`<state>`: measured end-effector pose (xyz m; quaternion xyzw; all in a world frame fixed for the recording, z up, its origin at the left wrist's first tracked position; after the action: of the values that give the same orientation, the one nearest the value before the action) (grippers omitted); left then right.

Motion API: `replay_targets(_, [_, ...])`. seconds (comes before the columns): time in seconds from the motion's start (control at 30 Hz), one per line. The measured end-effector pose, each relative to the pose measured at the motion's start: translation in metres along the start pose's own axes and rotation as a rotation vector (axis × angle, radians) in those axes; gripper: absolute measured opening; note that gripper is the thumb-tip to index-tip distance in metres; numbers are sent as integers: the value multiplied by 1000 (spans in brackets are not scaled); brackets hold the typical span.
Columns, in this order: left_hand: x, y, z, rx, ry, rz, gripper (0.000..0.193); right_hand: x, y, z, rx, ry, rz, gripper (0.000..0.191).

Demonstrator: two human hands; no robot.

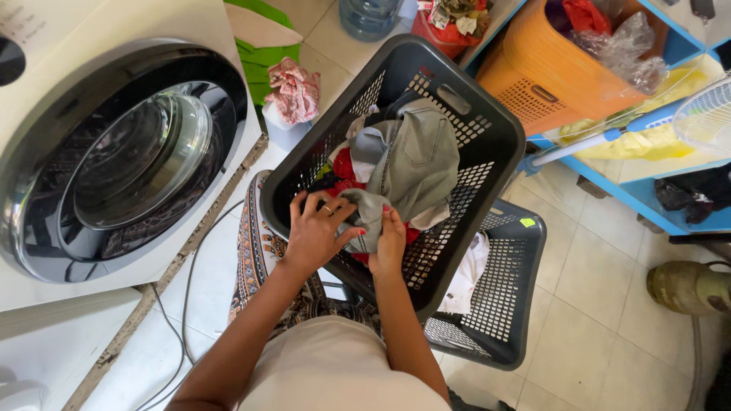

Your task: The person hangs garments on a clothes drying rack, attaching shirts and pants to wire hangers and hooking the hangers over the rack bars. The person then carries a laundry basket to a washing machine and sorts through clothes in the basket.

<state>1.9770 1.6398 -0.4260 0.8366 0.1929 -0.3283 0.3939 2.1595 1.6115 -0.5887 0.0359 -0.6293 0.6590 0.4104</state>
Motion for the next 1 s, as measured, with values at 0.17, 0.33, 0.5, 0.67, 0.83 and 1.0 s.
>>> replay_targets(0.17, [23, -24, 10, -67, -238, 427, 24, -19, -6, 2, 1, 49, 122, 26])
replay_targets(0.33, [10, -43, -9, -299, -57, 930, 9, 7, -11, 10, -64, -330, 424, 63])
replay_targets(0.5, [-53, -65, -17, -505, 181, 622, 6, 31, -21, 27, -419, -645, 1302, 30])
replay_targets(0.67, [-115, -74, -16, -336, 383, 428, 11, 3, -58, -10, -329, -589, 1210, 34])
replay_targets(0.83, [-97, -50, -16, -336, 279, 366, 13, -31, -61, -68, -358, -370, 1371, 42])
replay_targets(1.0, [-65, -14, -17, -239, 8, 429, 14, -12, 13, -96, -689, -436, 1785, 54])
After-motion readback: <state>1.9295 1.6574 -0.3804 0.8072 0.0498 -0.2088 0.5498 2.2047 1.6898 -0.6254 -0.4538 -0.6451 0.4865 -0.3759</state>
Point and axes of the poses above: each hand's wrist, its own z-axis away from the middle knuckle, its own x-axis out of the palm, y = z × x, the point moved 5 cm from there along -z, towards the middle knuckle, and after that the axes turned 4 degrees about -x, right-handed, at the moved point
